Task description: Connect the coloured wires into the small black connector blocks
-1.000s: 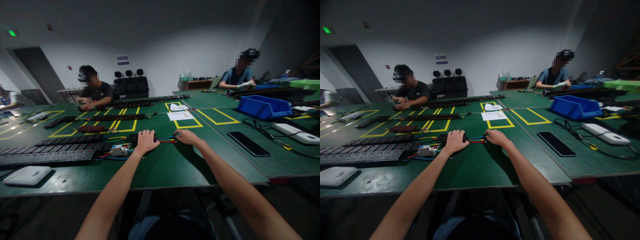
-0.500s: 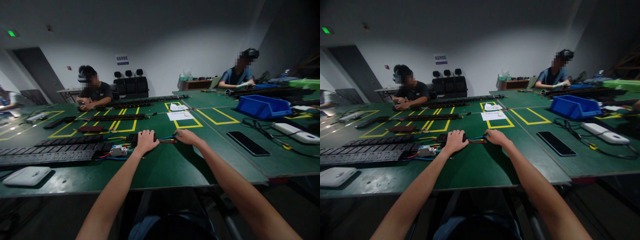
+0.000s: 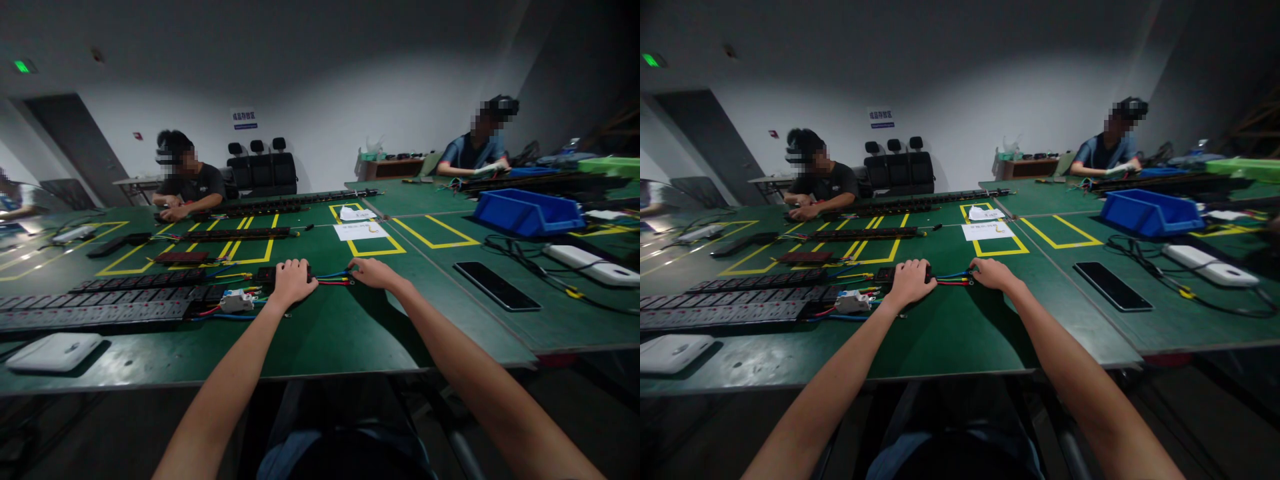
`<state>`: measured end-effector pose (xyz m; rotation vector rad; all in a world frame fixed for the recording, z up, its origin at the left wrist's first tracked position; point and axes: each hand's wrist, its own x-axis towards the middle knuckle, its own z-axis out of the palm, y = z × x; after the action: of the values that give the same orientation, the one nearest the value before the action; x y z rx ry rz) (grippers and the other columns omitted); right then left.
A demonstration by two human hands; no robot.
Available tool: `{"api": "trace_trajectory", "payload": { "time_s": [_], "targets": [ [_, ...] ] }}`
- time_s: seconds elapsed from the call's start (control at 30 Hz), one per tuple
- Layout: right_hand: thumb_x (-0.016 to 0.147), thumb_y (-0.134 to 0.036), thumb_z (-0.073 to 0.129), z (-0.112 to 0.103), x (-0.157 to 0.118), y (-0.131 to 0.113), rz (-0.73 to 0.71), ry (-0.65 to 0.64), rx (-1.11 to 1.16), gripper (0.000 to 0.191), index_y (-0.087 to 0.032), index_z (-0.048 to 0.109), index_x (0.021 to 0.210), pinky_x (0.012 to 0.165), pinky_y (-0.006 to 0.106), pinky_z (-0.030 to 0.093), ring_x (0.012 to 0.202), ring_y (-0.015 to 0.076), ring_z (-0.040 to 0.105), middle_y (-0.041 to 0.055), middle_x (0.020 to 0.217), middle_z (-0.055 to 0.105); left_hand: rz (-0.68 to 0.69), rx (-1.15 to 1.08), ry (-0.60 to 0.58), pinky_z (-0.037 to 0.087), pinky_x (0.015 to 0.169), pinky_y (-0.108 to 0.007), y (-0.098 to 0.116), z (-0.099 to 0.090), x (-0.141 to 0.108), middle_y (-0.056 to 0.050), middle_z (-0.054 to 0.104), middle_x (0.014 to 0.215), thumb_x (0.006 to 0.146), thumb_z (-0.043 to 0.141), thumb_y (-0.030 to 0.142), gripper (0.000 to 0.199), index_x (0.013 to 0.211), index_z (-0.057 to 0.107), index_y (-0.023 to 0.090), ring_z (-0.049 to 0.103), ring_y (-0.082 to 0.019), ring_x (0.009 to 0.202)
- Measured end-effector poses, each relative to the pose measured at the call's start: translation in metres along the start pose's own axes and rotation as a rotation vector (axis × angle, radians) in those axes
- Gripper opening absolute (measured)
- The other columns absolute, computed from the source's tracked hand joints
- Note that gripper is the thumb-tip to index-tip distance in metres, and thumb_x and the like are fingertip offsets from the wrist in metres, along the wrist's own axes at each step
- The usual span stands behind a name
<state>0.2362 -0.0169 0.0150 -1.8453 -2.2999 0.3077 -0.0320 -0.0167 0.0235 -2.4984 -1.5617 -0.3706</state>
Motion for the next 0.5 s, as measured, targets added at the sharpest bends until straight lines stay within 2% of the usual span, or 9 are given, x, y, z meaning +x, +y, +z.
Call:
{"api": "trace_trajectory", "payload": {
  "time_s": [0.23,0.5],
  "targets": [
    [0.094,-0.026,0.050,0.0010,0.0003,-0.0006,-0.002,0.016,-0.043,0.038,-0.020,0.066,0.128,0.069,0.030,0.040,0.093,0.0247,0.067,0.0121,0.109,0.074,0.003,0.028,0.038,0.037,0.095,-0.045,-0.0021,0.0061,-0.0008,-0.014,0.066,0.114,0.092,0.054,0.051,0.041,0.116,0.061,0.019,0.057,-0.032,0.108],
    [0.095,-0.026,0.051,-0.0016,-0.0010,-0.0021,-0.001,-0.001,-0.019,0.037,-0.019,0.065,0.128,0.067,0.028,0.038,0.087,0.0221,0.067,0.0111,0.104,0.074,0.014,0.023,0.023,0.038,0.095,-0.046,-0.0031,0.0058,0.0001,-0.014,0.066,0.114,0.093,0.052,0.052,0.043,0.118,0.063,0.019,0.057,-0.032,0.108]
  ]
}}
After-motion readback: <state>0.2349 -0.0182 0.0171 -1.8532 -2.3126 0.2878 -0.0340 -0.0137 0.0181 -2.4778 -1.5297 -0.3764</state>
